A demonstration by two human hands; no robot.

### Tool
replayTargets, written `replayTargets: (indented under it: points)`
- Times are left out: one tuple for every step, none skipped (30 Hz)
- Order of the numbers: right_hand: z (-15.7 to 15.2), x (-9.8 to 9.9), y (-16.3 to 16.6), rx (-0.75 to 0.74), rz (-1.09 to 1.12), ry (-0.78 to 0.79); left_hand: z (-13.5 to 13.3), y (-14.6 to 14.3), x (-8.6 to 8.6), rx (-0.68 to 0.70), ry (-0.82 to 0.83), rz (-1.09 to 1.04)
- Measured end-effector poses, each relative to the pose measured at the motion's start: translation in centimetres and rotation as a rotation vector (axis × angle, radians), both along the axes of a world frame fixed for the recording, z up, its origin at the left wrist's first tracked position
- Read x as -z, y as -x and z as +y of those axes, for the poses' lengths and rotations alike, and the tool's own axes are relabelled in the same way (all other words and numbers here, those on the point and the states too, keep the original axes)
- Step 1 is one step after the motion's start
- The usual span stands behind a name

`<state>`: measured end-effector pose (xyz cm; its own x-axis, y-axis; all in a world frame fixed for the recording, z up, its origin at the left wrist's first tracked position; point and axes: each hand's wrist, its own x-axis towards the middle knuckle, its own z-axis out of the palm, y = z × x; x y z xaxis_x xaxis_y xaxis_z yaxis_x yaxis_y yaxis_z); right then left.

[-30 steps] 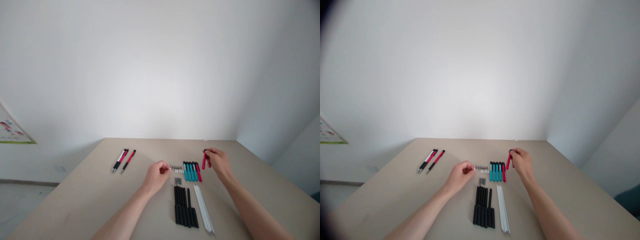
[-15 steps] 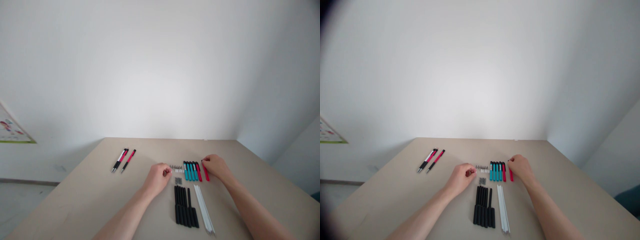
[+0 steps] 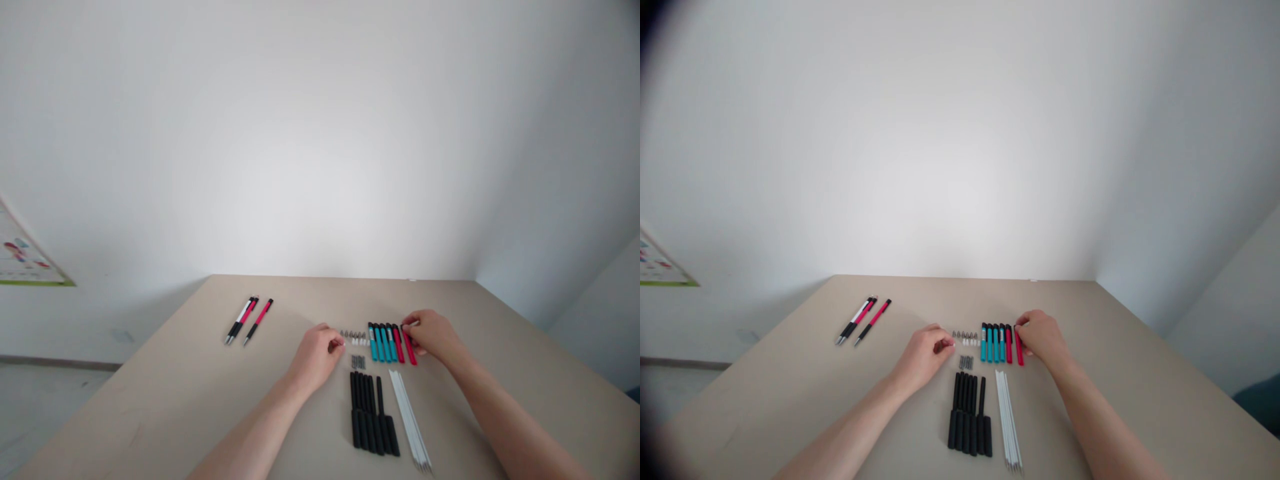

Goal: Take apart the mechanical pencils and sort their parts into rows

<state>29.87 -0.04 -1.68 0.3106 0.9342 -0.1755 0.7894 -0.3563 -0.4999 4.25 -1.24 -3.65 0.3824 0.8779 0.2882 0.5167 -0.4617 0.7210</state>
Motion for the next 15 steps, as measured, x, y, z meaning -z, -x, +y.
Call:
replayTargets:
  points:
    - [0.06, 0.12, -0.02, 0.002, 0.000, 0.000, 0.01, 0.00, 0.01, -0.001, 0.004, -0.002]
    - [0.10, 0.21, -0.02, 0.005, 0.002, -0.002, 0.01, 0.00, 0.04, -0.005, 0.008, -0.005]
    - [0.12, 0.29, -0.01, 0.006, 0.004, -0.003, 0.02, 0.00, 0.08, -0.010, 0.014, -0.011]
    - [0.13, 0.33, 0.02, 0.006, 0.005, -0.003, 0.04, 0.00, 0.14, -0.016, 0.020, -0.020]
    - [0.13, 0.34, 0.05, 0.006, 0.005, -0.004, 0.05, 0.00, 0.21, -0.023, 0.028, -0.029]
    - [0.11, 0.34, 0.08, 0.006, 0.006, -0.004, 0.07, 0.00, 0.27, -0.031, 0.036, -0.038]
    - [0.09, 0.31, 0.10, 0.004, 0.008, -0.004, 0.09, -0.01, 0.33, -0.039, 0.042, -0.045]
    - [0.06, 0.28, 0.11, 0.002, 0.009, -0.003, 0.10, -0.03, 0.37, -0.049, 0.045, -0.049]
    - [0.03, 0.24, 0.12, 0.000, 0.008, -0.001, 0.12, -0.05, 0.40, -0.054, 0.045, -0.048]
    - [0.00, 0.20, 0.12, 0.000, 0.007, 0.001, 0.14, -0.08, 0.41, -0.058, 0.040, -0.043]
    - [-0.03, 0.16, 0.12, -0.002, 0.005, 0.005, 0.16, -0.11, 0.41, -0.058, 0.034, -0.036]
    - [-0.06, 0.12, 0.13, -0.004, 0.000, 0.009, 0.18, -0.15, 0.39, -0.058, 0.028, -0.028]
    - [-0.09, 0.09, 0.14, -0.007, -0.007, 0.010, 0.19, -0.18, 0.38, -0.059, 0.023, -0.020]
    - [-0.11, 0.05, 0.16, -0.010, -0.020, 0.007, 0.20, -0.22, 0.35, -0.064, 0.020, -0.011]
    - [-0.14, 0.02, 0.18, -0.014, -0.039, -0.001, 0.21, -0.26, 0.33, -0.070, 0.017, -0.001]
